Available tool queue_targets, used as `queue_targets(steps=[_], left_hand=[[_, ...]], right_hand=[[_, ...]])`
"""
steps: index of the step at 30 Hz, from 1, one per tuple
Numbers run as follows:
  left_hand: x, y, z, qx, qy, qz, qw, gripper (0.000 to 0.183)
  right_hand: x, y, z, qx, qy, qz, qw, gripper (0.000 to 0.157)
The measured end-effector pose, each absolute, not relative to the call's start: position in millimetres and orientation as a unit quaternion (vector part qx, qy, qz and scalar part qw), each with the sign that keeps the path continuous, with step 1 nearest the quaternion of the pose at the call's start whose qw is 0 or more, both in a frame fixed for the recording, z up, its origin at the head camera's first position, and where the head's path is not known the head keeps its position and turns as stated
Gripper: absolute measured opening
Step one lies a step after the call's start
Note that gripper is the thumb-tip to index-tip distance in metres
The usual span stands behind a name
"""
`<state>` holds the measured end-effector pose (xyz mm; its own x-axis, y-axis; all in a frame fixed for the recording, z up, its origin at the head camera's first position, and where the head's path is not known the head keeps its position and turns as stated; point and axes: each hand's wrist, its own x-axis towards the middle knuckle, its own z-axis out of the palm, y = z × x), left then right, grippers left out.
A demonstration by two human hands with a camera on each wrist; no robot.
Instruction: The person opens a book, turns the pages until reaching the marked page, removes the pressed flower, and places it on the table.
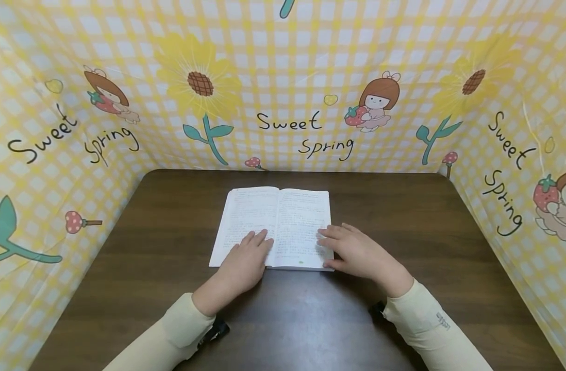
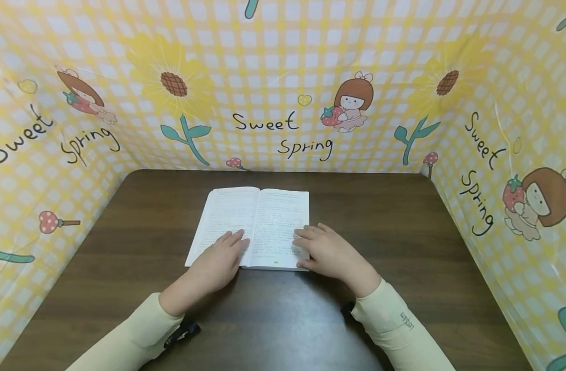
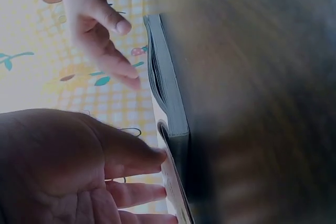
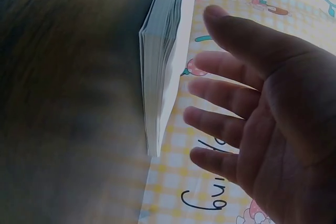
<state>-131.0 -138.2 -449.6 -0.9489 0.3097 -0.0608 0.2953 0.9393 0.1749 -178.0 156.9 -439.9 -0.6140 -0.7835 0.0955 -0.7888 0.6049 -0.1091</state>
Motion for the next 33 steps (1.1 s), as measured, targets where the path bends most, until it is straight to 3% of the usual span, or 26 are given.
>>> queue_targets(steps=[7,15,21,29,33], left_hand=[[-132.9,-139.5,-452.7,0.147,0.983,0.099,0.054,0.047],[-133.6,-139.2,-452.4,0.144,0.980,0.118,0.066,0.061],[-132.9,-139.4,-451.2,0.144,0.980,0.120,0.067,0.061],[-131.2,-138.6,-451.1,0.133,0.984,0.111,0.049,0.058],[-129.8,-137.4,-451.4,0.129,0.985,0.105,0.033,0.057]], right_hand=[[-176.7,155.7,-443.1,0.430,-0.900,0.066,-0.027,0.044],[-177.0,155.0,-444.2,0.431,-0.900,0.058,-0.033,0.039],[-180.6,157.9,-446.6,0.486,-0.872,0.057,0.015,0.009],[-182.1,156.9,-445.9,0.519,-0.848,0.076,0.077,0.030],[-179.8,156.5,-441.2,0.493,-0.861,0.089,0.090,0.026]])
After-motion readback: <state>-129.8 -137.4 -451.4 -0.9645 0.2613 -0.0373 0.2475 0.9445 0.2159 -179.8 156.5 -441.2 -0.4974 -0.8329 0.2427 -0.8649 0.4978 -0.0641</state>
